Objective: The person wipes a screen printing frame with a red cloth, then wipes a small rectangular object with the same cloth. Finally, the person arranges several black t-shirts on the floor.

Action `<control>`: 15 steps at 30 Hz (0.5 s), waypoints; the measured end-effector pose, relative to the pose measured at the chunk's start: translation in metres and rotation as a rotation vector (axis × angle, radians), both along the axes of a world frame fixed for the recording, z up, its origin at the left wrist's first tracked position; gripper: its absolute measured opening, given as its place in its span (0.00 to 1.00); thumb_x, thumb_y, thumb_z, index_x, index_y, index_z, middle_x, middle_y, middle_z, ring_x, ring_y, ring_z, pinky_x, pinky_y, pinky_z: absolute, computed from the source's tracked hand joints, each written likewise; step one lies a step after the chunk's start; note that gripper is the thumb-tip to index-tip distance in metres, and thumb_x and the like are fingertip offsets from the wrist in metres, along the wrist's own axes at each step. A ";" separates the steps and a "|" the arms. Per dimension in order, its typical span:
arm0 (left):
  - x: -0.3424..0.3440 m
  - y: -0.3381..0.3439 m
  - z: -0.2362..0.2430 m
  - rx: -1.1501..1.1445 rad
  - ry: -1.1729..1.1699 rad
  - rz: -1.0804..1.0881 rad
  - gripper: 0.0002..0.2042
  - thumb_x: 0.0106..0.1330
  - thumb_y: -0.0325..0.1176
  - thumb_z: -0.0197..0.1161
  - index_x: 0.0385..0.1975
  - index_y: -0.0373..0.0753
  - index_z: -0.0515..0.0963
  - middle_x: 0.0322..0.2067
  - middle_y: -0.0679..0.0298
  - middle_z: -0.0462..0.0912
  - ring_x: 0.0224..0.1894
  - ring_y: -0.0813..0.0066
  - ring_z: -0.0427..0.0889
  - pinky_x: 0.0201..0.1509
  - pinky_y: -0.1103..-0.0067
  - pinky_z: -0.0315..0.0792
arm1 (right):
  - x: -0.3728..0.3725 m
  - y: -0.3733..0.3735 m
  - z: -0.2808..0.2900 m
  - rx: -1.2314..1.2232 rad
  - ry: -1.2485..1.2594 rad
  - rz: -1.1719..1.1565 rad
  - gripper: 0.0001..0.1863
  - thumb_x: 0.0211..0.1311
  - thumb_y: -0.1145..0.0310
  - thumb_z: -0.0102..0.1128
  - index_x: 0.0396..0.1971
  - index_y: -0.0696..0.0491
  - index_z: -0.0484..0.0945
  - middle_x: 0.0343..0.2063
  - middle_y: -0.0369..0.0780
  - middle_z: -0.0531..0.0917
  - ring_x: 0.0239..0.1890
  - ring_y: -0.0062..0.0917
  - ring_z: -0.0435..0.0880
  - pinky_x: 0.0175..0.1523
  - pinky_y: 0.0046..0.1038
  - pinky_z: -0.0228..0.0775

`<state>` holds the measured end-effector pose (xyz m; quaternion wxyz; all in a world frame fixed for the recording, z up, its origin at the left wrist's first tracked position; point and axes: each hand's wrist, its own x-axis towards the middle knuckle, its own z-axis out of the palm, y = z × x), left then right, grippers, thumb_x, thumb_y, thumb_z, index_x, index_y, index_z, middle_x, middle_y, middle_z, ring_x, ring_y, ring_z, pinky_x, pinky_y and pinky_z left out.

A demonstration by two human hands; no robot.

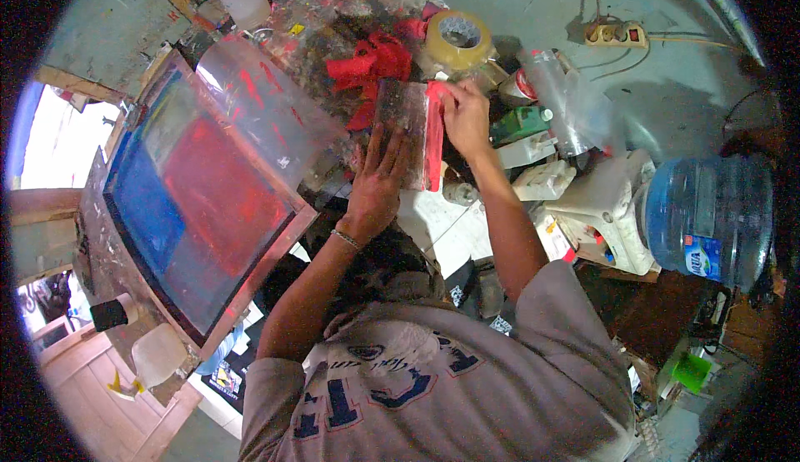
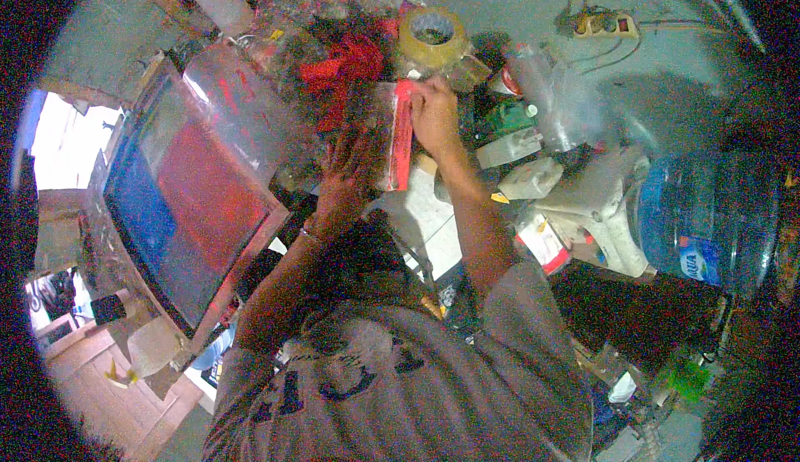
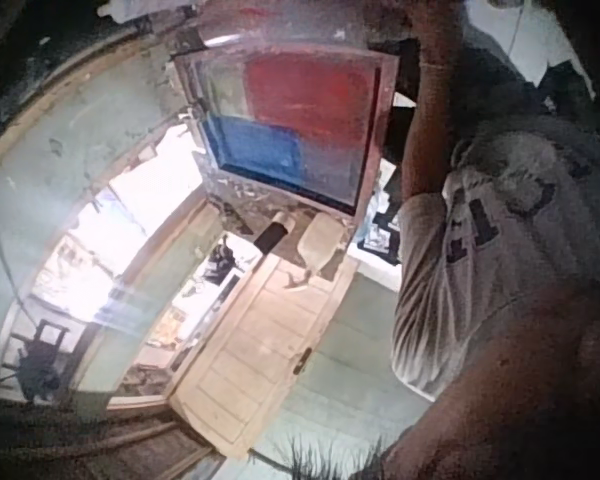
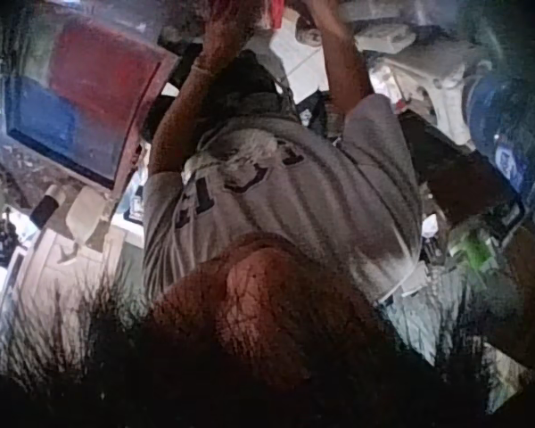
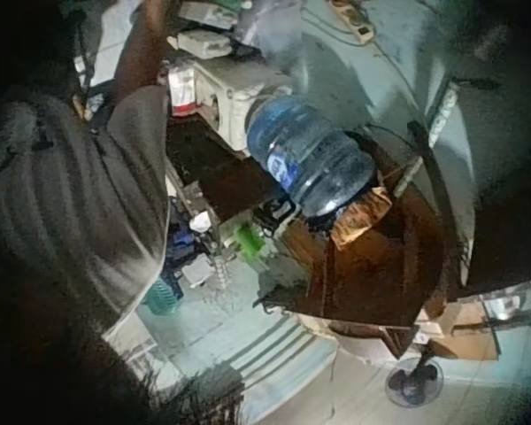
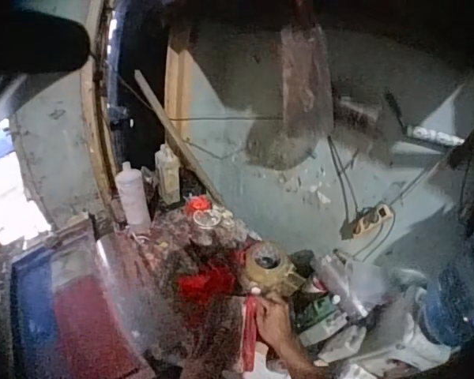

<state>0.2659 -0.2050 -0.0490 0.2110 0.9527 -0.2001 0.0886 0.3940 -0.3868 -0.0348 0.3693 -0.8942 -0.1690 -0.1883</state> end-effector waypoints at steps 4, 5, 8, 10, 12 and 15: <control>0.008 0.004 0.000 -0.026 0.018 0.014 0.35 0.53 0.18 0.54 0.67 0.33 0.62 0.73 0.54 0.52 0.76 0.46 0.42 0.71 0.41 0.45 | -0.055 -0.001 0.003 0.032 0.102 0.011 0.12 0.58 0.77 0.62 0.42 0.58 0.84 0.29 0.45 0.78 0.35 0.37 0.79 0.43 0.31 0.73; 0.008 0.003 -0.001 -0.029 0.019 0.024 0.35 0.53 0.18 0.54 0.67 0.33 0.62 0.73 0.54 0.52 0.76 0.46 0.42 0.71 0.41 0.46 | -0.064 0.000 0.005 0.052 0.098 0.026 0.12 0.58 0.77 0.62 0.43 0.58 0.84 0.29 0.45 0.78 0.36 0.37 0.79 0.43 0.31 0.73; 0.006 0.002 0.003 -0.088 0.014 0.019 0.34 0.54 0.18 0.54 0.66 0.31 0.62 0.72 0.53 0.53 0.76 0.45 0.42 0.71 0.41 0.47 | -0.043 -0.010 0.001 0.078 0.084 0.038 0.12 0.57 0.77 0.63 0.43 0.58 0.84 0.31 0.45 0.80 0.33 0.37 0.80 0.43 0.30 0.73; 0.007 0.002 0.008 -0.106 0.004 0.004 0.33 0.54 0.18 0.54 0.66 0.31 0.62 0.72 0.53 0.54 0.76 0.45 0.43 0.70 0.40 0.47 | -0.009 -0.007 -0.002 0.034 0.021 0.000 0.12 0.57 0.77 0.63 0.42 0.59 0.83 0.33 0.46 0.82 0.31 0.37 0.81 0.41 0.30 0.73; 0.005 0.001 0.011 -0.097 -0.007 -0.019 0.33 0.55 0.19 0.54 0.66 0.31 0.63 0.72 0.53 0.54 0.76 0.45 0.43 0.70 0.40 0.47 | 0.016 -0.008 -0.015 0.102 0.077 -0.045 0.13 0.56 0.78 0.62 0.42 0.59 0.83 0.33 0.46 0.82 0.31 0.37 0.81 0.40 0.30 0.73; 0.006 0.003 0.012 -0.101 0.035 -0.002 0.32 0.56 0.19 0.55 0.66 0.31 0.63 0.72 0.54 0.55 0.75 0.45 0.44 0.71 0.40 0.46 | 0.005 -0.001 -0.013 0.132 0.058 -0.092 0.13 0.57 0.77 0.62 0.43 0.58 0.83 0.32 0.46 0.81 0.31 0.34 0.80 0.40 0.28 0.71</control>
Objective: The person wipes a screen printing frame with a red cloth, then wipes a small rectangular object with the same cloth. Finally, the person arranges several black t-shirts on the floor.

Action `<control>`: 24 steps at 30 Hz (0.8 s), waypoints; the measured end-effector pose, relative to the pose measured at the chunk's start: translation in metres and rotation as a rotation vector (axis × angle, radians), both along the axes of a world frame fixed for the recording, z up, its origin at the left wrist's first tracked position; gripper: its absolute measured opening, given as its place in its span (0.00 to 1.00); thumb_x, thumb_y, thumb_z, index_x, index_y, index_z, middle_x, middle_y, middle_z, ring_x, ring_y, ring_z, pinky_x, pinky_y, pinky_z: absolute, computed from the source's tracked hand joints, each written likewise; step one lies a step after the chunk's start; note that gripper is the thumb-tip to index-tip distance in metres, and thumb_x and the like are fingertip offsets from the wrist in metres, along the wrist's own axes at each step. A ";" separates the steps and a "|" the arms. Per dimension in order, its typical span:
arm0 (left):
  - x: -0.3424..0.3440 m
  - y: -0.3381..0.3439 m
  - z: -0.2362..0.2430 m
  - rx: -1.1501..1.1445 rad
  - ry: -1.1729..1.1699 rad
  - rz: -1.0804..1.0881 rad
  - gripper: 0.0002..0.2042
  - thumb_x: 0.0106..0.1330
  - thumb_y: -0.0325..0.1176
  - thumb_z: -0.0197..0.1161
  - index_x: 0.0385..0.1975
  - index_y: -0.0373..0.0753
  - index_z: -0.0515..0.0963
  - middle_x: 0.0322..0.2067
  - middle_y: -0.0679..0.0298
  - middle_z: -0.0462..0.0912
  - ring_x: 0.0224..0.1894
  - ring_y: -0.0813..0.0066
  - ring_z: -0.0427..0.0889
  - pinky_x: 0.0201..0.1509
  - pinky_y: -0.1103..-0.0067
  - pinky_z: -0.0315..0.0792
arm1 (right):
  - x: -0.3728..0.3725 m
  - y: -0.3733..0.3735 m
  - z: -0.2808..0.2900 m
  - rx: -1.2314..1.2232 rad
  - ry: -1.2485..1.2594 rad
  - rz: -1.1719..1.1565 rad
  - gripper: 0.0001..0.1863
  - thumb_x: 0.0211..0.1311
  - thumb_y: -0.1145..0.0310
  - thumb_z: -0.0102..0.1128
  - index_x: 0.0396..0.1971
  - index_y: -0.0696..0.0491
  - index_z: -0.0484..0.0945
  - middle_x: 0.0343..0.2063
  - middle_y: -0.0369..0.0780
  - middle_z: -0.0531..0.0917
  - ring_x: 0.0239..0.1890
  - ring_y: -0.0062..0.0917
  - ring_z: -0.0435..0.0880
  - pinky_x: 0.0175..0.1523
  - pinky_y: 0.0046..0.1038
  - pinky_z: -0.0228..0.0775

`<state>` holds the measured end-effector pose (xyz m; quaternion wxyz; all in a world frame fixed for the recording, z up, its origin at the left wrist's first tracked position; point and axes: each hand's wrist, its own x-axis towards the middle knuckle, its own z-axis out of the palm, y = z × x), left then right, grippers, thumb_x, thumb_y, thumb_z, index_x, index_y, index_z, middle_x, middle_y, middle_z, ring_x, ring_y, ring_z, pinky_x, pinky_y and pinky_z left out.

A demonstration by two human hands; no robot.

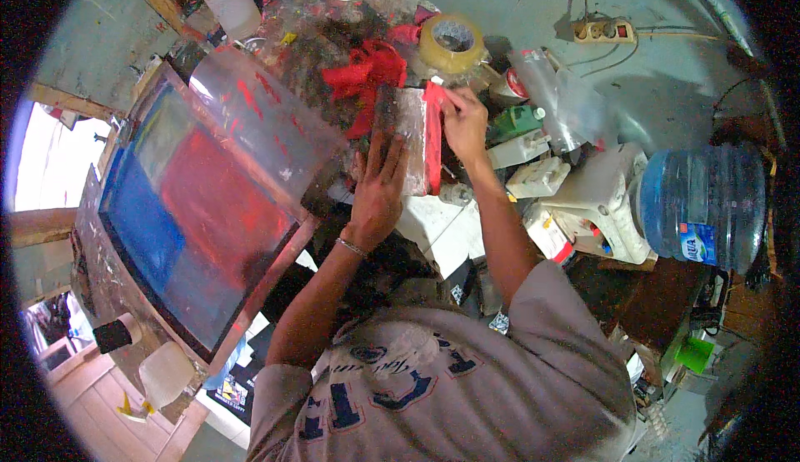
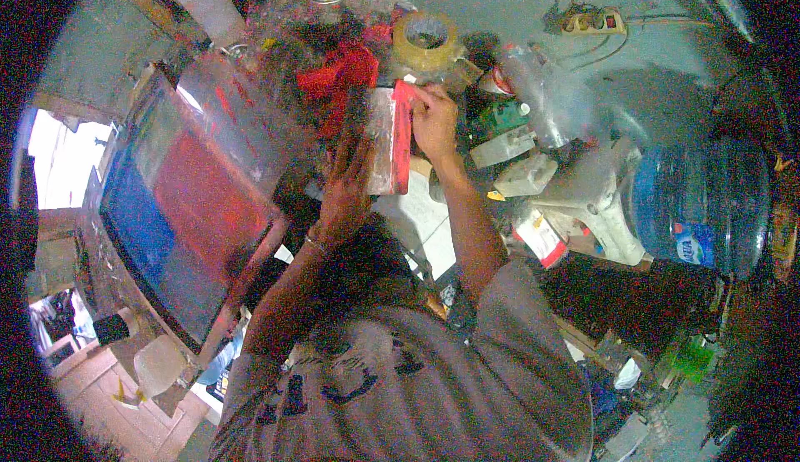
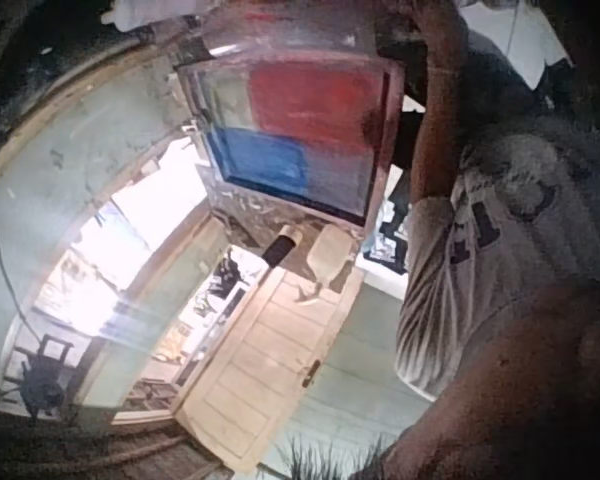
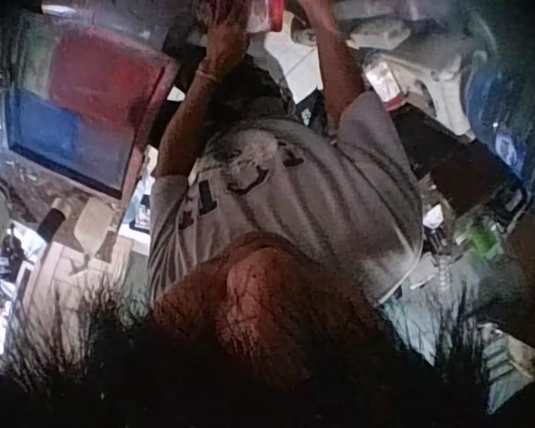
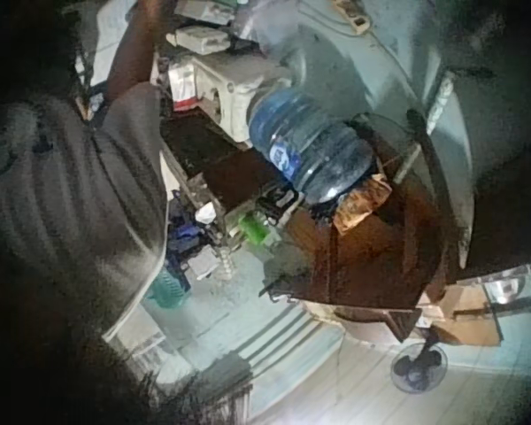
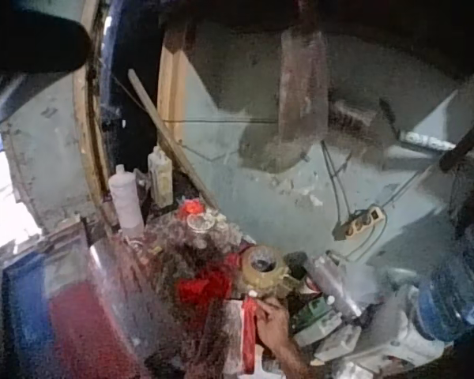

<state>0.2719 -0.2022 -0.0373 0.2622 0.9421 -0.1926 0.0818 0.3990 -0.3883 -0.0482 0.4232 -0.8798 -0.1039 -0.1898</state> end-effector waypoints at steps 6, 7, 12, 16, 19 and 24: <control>-0.001 0.003 -0.004 -0.118 -0.010 0.019 0.29 0.58 0.21 0.52 0.65 0.31 0.65 0.71 0.55 0.57 0.75 0.44 0.45 0.71 0.41 0.45 | -0.088 -0.006 -0.016 0.150 0.136 0.062 0.14 0.57 0.78 0.61 0.45 0.60 0.82 0.32 0.43 0.80 0.34 0.30 0.79 0.42 0.26 0.71; 0.000 0.002 -0.005 -0.107 -0.022 0.027 0.29 0.59 0.21 0.52 0.65 0.31 0.65 0.71 0.55 0.58 0.75 0.45 0.45 0.71 0.41 0.45 | -0.087 -0.004 -0.007 0.119 0.130 0.064 0.13 0.60 0.77 0.62 0.45 0.60 0.83 0.33 0.41 0.81 0.37 0.29 0.80 0.45 0.25 0.71; 0.000 -0.001 -0.011 0.024 -0.018 0.021 0.29 0.60 0.22 0.50 0.66 0.31 0.63 0.71 0.55 0.58 0.75 0.47 0.46 0.72 0.42 0.44 | -0.001 -0.004 -0.024 0.252 0.091 -0.006 0.14 0.63 0.76 0.60 0.48 0.58 0.83 0.36 0.39 0.82 0.40 0.23 0.79 0.49 0.23 0.70; 0.002 -0.004 -0.010 0.016 -0.045 0.019 0.29 0.60 0.22 0.51 0.66 0.31 0.63 0.70 0.55 0.58 0.75 0.48 0.47 0.72 0.44 0.44 | -0.003 -0.005 -0.035 0.361 0.203 -0.105 0.14 0.64 0.75 0.60 0.49 0.58 0.82 0.36 0.37 0.82 0.40 0.20 0.78 0.49 0.21 0.68; 0.004 0.000 -0.009 -0.043 -0.054 0.027 0.30 0.59 0.21 0.52 0.66 0.30 0.63 0.71 0.54 0.58 0.75 0.48 0.47 0.72 0.44 0.44 | -0.056 0.004 -0.014 0.356 0.211 -0.058 0.13 0.64 0.74 0.60 0.47 0.57 0.82 0.31 0.37 0.81 0.34 0.22 0.78 0.42 0.24 0.71; -0.001 0.001 -0.008 -0.055 -0.043 -0.006 0.30 0.58 0.20 0.51 0.66 0.30 0.62 0.71 0.54 0.58 0.75 0.47 0.46 0.72 0.44 0.44 | -0.080 -0.003 -0.009 0.297 0.241 -0.048 0.14 0.63 0.75 0.61 0.47 0.59 0.82 0.28 0.35 0.77 0.32 0.18 0.74 0.41 0.21 0.67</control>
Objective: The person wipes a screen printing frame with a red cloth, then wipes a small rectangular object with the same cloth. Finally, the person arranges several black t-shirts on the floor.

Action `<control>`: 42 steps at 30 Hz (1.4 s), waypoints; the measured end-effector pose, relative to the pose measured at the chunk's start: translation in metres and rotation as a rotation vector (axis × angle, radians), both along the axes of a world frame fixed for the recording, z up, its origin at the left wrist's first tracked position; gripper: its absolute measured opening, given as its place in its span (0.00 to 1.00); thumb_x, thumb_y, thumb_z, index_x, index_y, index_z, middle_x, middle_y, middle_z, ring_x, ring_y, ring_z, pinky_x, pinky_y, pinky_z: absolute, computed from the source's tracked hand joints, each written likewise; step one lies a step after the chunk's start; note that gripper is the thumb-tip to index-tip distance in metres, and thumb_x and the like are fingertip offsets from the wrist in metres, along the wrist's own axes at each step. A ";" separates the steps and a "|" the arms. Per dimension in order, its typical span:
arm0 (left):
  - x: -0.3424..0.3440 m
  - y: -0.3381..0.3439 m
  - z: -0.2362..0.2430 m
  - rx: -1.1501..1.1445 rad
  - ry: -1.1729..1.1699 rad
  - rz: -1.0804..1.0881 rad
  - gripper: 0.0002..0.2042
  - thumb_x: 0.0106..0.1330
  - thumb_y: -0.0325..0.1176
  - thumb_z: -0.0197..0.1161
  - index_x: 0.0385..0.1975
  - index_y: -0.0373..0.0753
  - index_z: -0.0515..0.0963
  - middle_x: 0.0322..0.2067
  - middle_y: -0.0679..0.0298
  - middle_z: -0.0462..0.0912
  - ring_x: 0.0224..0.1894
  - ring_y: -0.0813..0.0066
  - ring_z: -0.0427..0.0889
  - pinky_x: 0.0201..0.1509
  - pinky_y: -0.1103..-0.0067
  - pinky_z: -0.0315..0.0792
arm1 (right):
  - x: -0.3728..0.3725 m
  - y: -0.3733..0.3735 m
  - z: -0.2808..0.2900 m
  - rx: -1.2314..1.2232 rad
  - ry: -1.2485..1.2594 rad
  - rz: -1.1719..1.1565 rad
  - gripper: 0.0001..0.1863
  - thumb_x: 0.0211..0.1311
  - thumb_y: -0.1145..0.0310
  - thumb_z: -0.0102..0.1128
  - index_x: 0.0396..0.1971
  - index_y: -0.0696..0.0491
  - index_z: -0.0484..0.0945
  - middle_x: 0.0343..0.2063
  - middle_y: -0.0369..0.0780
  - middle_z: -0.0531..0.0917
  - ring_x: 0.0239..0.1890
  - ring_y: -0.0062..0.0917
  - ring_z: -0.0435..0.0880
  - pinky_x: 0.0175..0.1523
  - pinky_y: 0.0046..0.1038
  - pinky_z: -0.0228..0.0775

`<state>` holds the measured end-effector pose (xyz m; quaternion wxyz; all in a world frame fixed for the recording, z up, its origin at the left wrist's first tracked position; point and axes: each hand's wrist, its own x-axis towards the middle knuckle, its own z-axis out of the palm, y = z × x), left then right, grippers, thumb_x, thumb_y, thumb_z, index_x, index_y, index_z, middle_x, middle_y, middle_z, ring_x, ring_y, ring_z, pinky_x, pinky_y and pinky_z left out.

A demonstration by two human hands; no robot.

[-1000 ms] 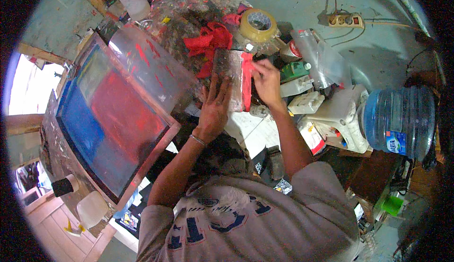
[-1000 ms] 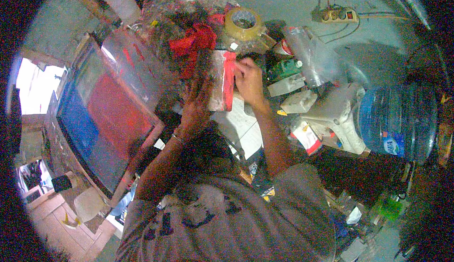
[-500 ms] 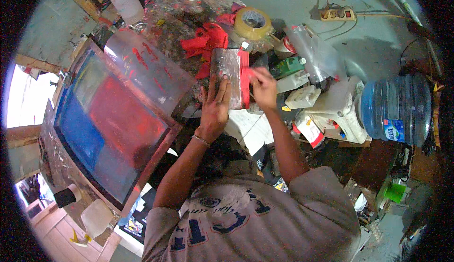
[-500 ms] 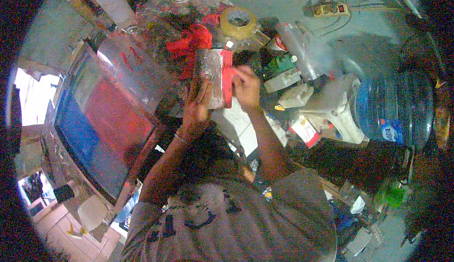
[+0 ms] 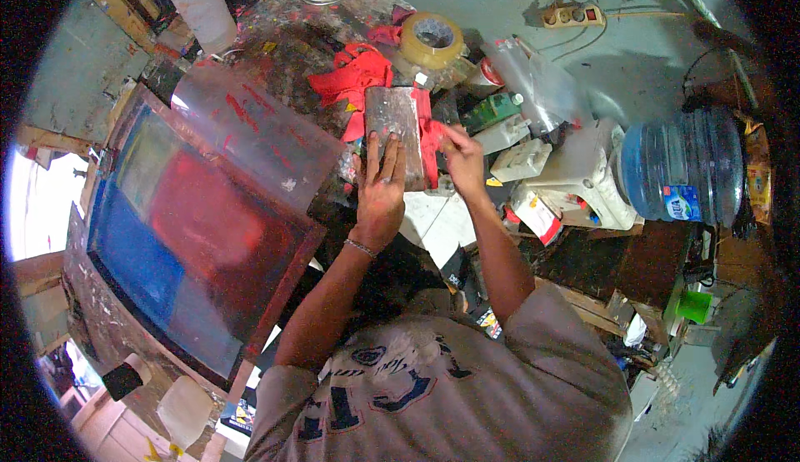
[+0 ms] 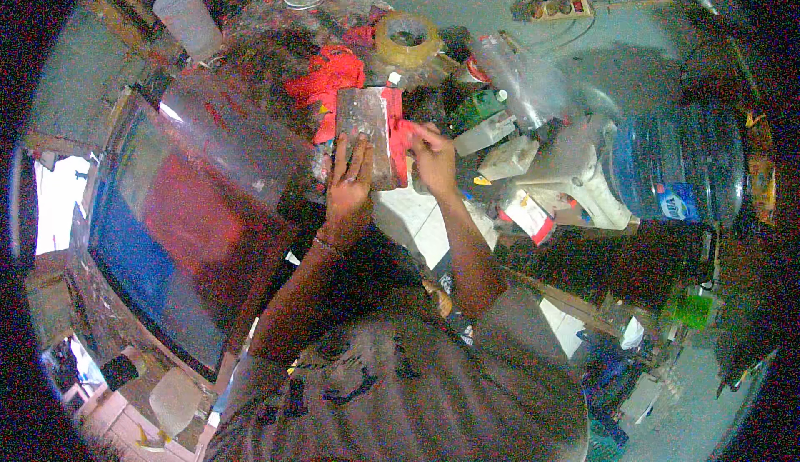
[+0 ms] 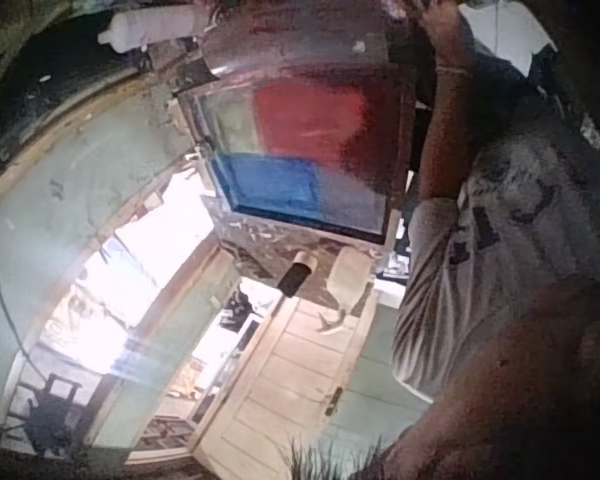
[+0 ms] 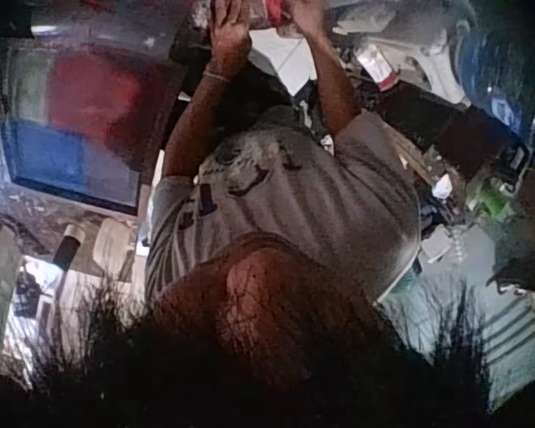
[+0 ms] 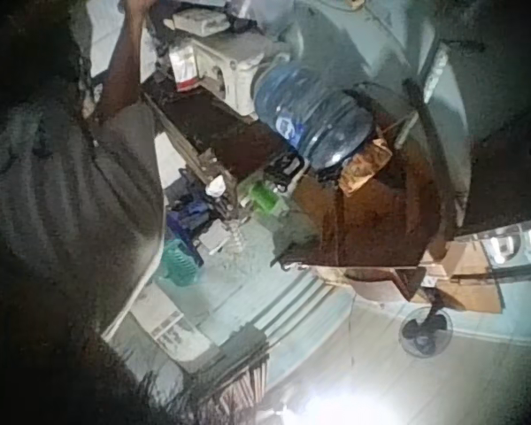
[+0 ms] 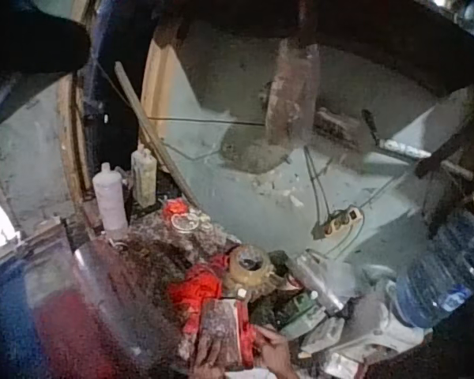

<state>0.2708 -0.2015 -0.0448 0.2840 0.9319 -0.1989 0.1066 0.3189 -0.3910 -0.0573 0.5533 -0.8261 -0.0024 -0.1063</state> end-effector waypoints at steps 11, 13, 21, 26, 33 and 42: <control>0.003 -0.003 -0.003 0.038 0.020 0.038 0.30 0.57 0.20 0.52 0.64 0.31 0.65 0.70 0.55 0.59 0.75 0.46 0.46 0.72 0.43 0.46 | -0.001 0.005 0.029 -0.430 -0.144 0.177 0.16 0.55 0.83 0.55 0.44 0.57 0.83 0.28 0.44 0.75 0.34 0.33 0.79 0.39 0.29 0.71; 0.002 -0.003 -0.004 0.029 0.010 0.042 0.30 0.56 0.20 0.53 0.64 0.32 0.66 0.71 0.56 0.59 0.75 0.46 0.47 0.71 0.43 0.47 | -0.049 0.006 0.032 -0.389 -0.197 0.196 0.16 0.55 0.83 0.56 0.44 0.57 0.82 0.29 0.44 0.76 0.33 0.35 0.79 0.38 0.30 0.72; 0.000 -0.003 0.014 0.050 0.056 0.051 0.33 0.53 0.20 0.61 0.65 0.38 0.66 0.71 0.57 0.60 0.75 0.47 0.47 0.71 0.45 0.49 | 0.015 0.006 0.024 -0.394 -0.318 0.158 0.14 0.56 0.83 0.57 0.42 0.60 0.82 0.31 0.47 0.75 0.32 0.38 0.78 0.37 0.36 0.71; 0.001 -0.002 0.014 0.016 0.007 0.059 0.36 0.50 0.20 0.64 0.65 0.39 0.66 0.69 0.57 0.63 0.75 0.49 0.47 0.71 0.46 0.51 | -0.018 0.000 0.020 -0.395 -0.305 0.249 0.13 0.57 0.82 0.57 0.43 0.61 0.82 0.31 0.47 0.76 0.33 0.38 0.78 0.39 0.34 0.72; 0.004 -0.005 0.021 0.031 0.062 0.053 0.35 0.48 0.17 0.63 0.63 0.37 0.68 0.69 0.57 0.63 0.75 0.48 0.49 0.71 0.48 0.53 | -0.046 -0.011 -0.006 -0.124 -0.322 0.171 0.12 0.56 0.81 0.61 0.42 0.61 0.83 0.35 0.45 0.79 0.37 0.32 0.80 0.42 0.28 0.73; 0.006 -0.004 0.022 0.011 -0.007 0.063 0.35 0.48 0.17 0.62 0.62 0.36 0.69 0.67 0.56 0.65 0.74 0.46 0.52 0.72 0.59 0.58 | -0.071 -0.003 -0.003 0.023 -0.227 0.144 0.12 0.55 0.80 0.66 0.41 0.60 0.84 0.31 0.41 0.79 0.35 0.27 0.79 0.41 0.24 0.71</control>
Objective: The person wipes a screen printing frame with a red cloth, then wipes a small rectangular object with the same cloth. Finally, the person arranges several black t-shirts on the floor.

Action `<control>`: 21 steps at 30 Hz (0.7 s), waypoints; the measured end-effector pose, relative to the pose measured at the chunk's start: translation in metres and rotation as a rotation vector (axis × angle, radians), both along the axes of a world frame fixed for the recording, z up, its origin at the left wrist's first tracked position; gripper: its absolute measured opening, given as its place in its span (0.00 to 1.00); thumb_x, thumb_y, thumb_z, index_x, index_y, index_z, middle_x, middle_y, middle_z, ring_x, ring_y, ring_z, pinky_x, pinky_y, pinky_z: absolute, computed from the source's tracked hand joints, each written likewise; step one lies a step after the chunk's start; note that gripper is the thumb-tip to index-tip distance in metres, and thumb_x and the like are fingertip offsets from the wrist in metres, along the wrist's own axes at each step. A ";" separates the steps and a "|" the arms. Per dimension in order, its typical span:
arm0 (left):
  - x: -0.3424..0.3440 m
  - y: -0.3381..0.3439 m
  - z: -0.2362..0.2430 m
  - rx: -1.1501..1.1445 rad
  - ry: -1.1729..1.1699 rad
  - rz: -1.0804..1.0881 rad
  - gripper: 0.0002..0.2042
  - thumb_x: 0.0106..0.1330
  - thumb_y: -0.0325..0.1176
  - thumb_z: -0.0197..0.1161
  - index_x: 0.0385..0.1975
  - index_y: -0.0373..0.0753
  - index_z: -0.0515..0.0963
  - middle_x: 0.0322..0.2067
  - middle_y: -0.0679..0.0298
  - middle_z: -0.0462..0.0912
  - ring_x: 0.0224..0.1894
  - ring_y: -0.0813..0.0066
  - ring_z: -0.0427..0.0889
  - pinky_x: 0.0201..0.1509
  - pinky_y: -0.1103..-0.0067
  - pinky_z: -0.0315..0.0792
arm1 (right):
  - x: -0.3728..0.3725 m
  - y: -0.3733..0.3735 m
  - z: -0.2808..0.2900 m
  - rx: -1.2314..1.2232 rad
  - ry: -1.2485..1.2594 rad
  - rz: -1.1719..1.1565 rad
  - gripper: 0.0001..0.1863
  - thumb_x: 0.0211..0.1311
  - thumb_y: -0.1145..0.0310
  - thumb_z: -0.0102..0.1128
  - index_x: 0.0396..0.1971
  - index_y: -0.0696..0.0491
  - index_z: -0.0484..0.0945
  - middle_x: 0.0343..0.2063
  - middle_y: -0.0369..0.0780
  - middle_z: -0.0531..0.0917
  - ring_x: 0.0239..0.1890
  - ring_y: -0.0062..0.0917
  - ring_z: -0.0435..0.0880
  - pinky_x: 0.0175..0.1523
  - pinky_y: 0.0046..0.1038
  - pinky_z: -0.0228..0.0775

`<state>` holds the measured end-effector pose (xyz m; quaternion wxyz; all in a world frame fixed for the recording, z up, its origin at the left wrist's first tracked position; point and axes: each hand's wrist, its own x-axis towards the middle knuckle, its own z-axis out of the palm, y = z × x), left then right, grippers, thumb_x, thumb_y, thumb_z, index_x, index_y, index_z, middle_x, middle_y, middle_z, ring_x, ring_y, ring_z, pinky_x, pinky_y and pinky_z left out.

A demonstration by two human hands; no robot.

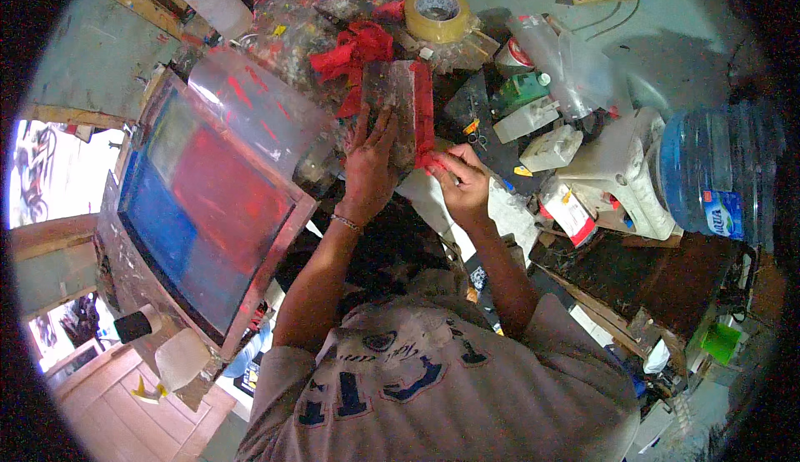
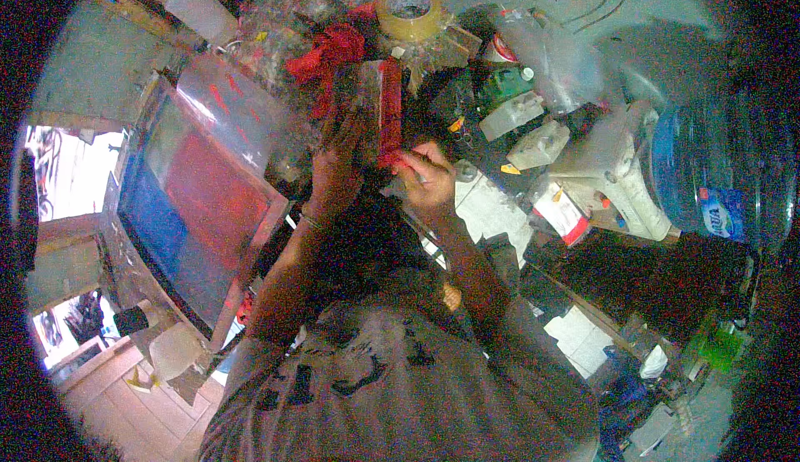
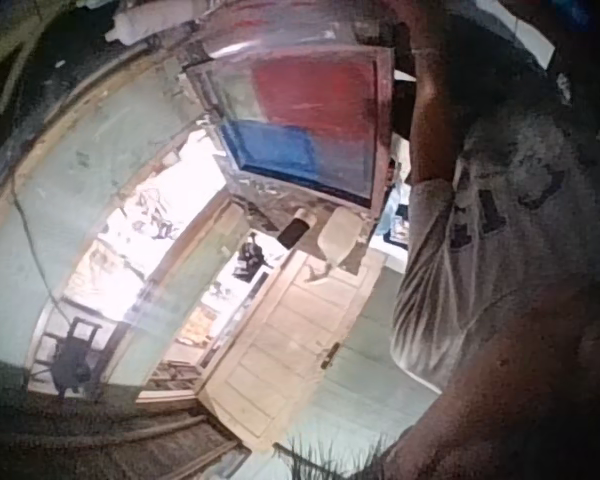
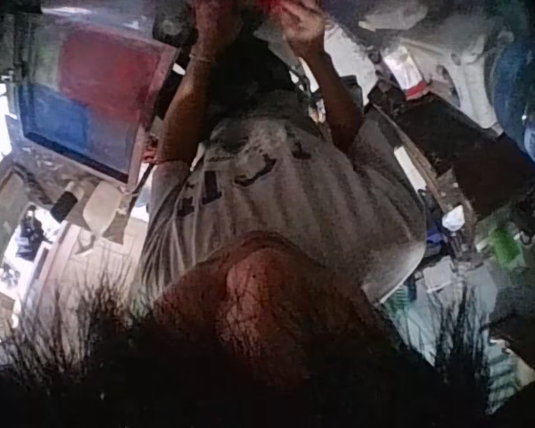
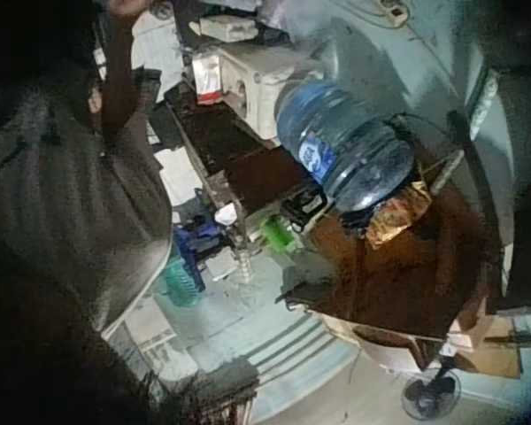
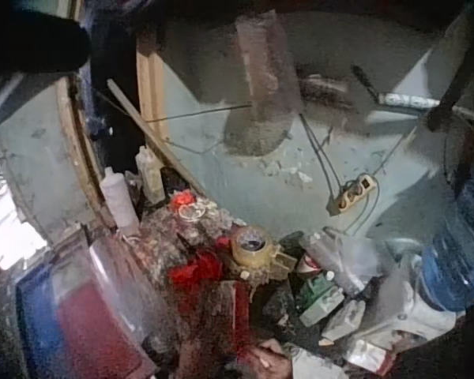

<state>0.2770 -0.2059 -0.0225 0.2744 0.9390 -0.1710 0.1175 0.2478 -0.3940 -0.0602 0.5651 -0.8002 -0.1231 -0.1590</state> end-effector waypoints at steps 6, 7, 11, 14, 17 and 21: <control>0.003 -0.002 -0.002 0.000 -0.004 -0.008 0.35 0.49 0.17 0.62 0.63 0.37 0.68 0.68 0.56 0.65 0.74 0.46 0.52 0.73 0.60 0.58 | 0.027 -0.006 -0.003 0.005 0.038 -0.025 0.14 0.52 0.79 0.68 0.41 0.59 0.84 0.29 0.41 0.79 0.30 0.27 0.77 0.37 0.25 0.69; 0.003 -0.004 -0.001 0.006 -0.001 -0.003 0.35 0.49 0.16 0.61 0.63 0.37 0.68 0.68 0.56 0.65 0.74 0.46 0.52 0.73 0.59 0.57 | 0.035 -0.005 0.002 -0.037 0.040 -0.048 0.14 0.51 0.79 0.69 0.41 0.59 0.84 0.29 0.41 0.79 0.29 0.27 0.77 0.36 0.26 0.69; 0.004 -0.006 -0.002 -0.072 -0.011 -0.006 0.35 0.49 0.17 0.61 0.64 0.39 0.68 0.68 0.56 0.64 0.74 0.46 0.51 0.72 0.55 0.56 | 0.072 0.005 0.020 -0.145 -0.005 -0.118 0.15 0.51 0.77 0.69 0.41 0.59 0.83 0.26 0.42 0.77 0.27 0.29 0.76 0.34 0.26 0.68; 0.005 -0.001 -0.016 -0.025 -0.012 0.003 0.34 0.51 0.19 0.61 0.64 0.39 0.68 0.69 0.57 0.64 0.74 0.46 0.51 0.71 0.50 0.55 | 0.053 0.006 0.030 -0.278 -0.039 -0.072 0.12 0.54 0.77 0.66 0.41 0.59 0.83 0.26 0.44 0.76 0.27 0.32 0.76 0.33 0.29 0.68; 0.005 -0.003 -0.019 -0.021 0.020 0.018 0.33 0.53 0.20 0.60 0.64 0.40 0.68 0.69 0.58 0.63 0.74 0.47 0.50 0.69 0.45 0.54 | 0.022 -0.001 0.026 -0.247 -0.032 0.004 0.12 0.56 0.77 0.64 0.41 0.60 0.83 0.27 0.45 0.76 0.27 0.34 0.77 0.34 0.31 0.69; -0.001 -0.006 -0.019 -0.003 0.006 0.031 0.32 0.54 0.20 0.60 0.64 0.38 0.68 0.69 0.57 0.62 0.75 0.47 0.49 0.68 0.42 0.54 | 0.053 -0.003 0.031 -0.299 -0.009 0.037 0.12 0.56 0.76 0.64 0.41 0.60 0.83 0.28 0.46 0.77 0.30 0.37 0.79 0.36 0.33 0.71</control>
